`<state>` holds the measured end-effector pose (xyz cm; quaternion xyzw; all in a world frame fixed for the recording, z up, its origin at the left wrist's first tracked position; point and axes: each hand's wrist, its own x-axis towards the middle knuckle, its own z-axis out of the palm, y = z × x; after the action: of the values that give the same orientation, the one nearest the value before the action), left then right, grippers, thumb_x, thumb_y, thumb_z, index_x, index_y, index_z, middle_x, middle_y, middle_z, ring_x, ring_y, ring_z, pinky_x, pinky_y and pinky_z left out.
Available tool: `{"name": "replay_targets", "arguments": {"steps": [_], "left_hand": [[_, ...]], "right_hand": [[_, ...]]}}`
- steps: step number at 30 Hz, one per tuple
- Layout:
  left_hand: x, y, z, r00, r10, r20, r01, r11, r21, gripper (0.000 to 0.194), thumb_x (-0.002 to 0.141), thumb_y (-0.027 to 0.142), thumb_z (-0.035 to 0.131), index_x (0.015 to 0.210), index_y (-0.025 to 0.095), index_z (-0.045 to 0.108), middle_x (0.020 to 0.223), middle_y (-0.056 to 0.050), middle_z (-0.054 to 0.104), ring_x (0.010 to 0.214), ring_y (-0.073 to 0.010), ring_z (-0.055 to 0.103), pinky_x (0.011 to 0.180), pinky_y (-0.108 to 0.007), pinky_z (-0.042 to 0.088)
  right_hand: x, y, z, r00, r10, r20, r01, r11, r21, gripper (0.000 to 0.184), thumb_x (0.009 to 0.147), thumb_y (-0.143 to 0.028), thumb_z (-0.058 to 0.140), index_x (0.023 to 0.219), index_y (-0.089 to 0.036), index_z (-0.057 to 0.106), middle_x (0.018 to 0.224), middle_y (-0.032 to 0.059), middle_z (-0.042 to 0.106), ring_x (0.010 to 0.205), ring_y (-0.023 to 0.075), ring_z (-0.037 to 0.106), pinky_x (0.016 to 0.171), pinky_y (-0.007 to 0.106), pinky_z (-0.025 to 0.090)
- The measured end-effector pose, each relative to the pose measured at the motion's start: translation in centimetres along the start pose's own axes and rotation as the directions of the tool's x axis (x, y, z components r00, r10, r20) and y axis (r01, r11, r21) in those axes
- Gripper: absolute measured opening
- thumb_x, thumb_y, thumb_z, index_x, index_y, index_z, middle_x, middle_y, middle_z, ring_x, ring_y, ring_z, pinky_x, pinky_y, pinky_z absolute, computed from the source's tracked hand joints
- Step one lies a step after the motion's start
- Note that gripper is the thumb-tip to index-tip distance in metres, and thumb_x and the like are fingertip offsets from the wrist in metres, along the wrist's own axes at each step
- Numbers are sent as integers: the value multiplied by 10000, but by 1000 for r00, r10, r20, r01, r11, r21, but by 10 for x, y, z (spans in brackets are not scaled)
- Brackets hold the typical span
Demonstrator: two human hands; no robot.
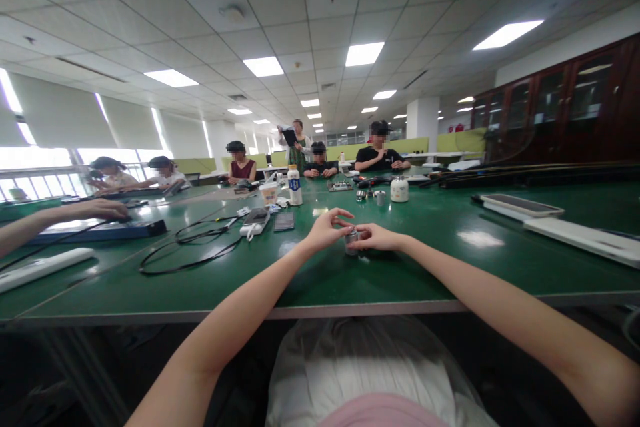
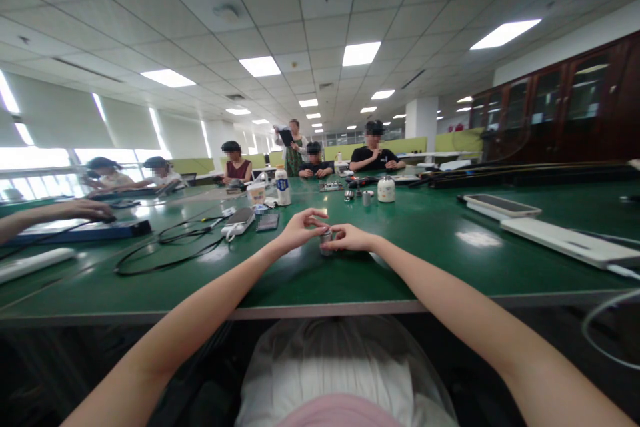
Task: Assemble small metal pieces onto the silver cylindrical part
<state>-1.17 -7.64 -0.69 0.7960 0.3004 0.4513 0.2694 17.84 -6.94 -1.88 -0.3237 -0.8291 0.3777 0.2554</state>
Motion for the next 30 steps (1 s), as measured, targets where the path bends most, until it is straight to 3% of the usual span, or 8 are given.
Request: {"name": "replay_targets", "arguments": {"steps": [6, 10, 12, 14, 17, 24, 30], "left_hand": [[3, 4, 4, 985, 59, -159, -37, 989, 140, 324, 690, 289, 707, 964, 153, 599, 777, -58, 695, 784, -199, 668, 737, -298, 501], [5, -6, -5, 965, 29, -261, 35, 970, 239, 320, 695, 333, 692, 954, 170, 598, 787, -55, 705, 784, -201, 667, 739, -296, 489], [4, -18, -12, 970, -45, -241, 117, 948, 295, 331, 677, 327, 703, 954, 175, 606, 767, -47, 712, 761, -202, 669, 751, -308, 485], [2, -32, -19, 978, -142, -153, 189, 917, 352, 324, 636, 301, 729, 918, 177, 629, 741, -38, 716, 762, -212, 672, 758, -314, 484], [-1, -49, -27, 980, -200, -15, 189, 894, 405, 341, 595, 305, 750, 901, 190, 653, 741, -19, 721, 793, -214, 675, 796, -319, 479], [-2, -51, -26, 969, -245, -35, 242, 904, 352, 402, 588, 328, 759, 948, 188, 651, 727, -34, 722, 792, -231, 679, 784, -338, 490], [5, -24, -14, 983, -33, -181, 59, 988, 140, 386, 685, 352, 702, 1001, 153, 604, 809, -75, 711, 795, -209, 673, 738, -308, 508]], "right_hand": [[1, 2, 0, 1000, 13, 0, -13, 1000, -12, 591, 647, -519, 700, 1072, -128, 574, 628, -21, 533, 561, 92, 442, 511, 211, 297], [0, 2, -1, 1000, 14, 0, -14, 999, -29, 538, 658, -524, 690, 1006, -126, 587, 641, -17, 533, 567, 86, 431, 507, 208, 286], [0, 2, -1, 1000, 11, 1, -10, 1000, -29, 536, 661, -525, 687, 1005, -128, 585, 637, -22, 525, 564, 84, 426, 506, 207, 281], [-1, 1, 0, 1000, 14, 3, -14, 1000, -27, 530, 660, -524, 688, 1001, -131, 583, 621, -30, 510, 558, 82, 421, 503, 207, 275], [-1, 0, 0, 1000, 19, 11, -18, 1000, -13, 518, 658, -515, 695, 989, -134, 579, 630, -29, 510, 572, 86, 432, 513, 208, 286], [-2, -1, 0, 1000, 23, 7, -23, 1000, -2, 522, 652, -516, 699, 991, -136, 585, 644, -25, 521, 585, 88, 442, 520, 206, 298], [0, 0, 0, 1000, 7, 7, -6, 1000, -14, 527, 652, -526, 692, 989, -134, 589, 633, -30, 521, 559, 79, 423, 507, 203, 291]]}}
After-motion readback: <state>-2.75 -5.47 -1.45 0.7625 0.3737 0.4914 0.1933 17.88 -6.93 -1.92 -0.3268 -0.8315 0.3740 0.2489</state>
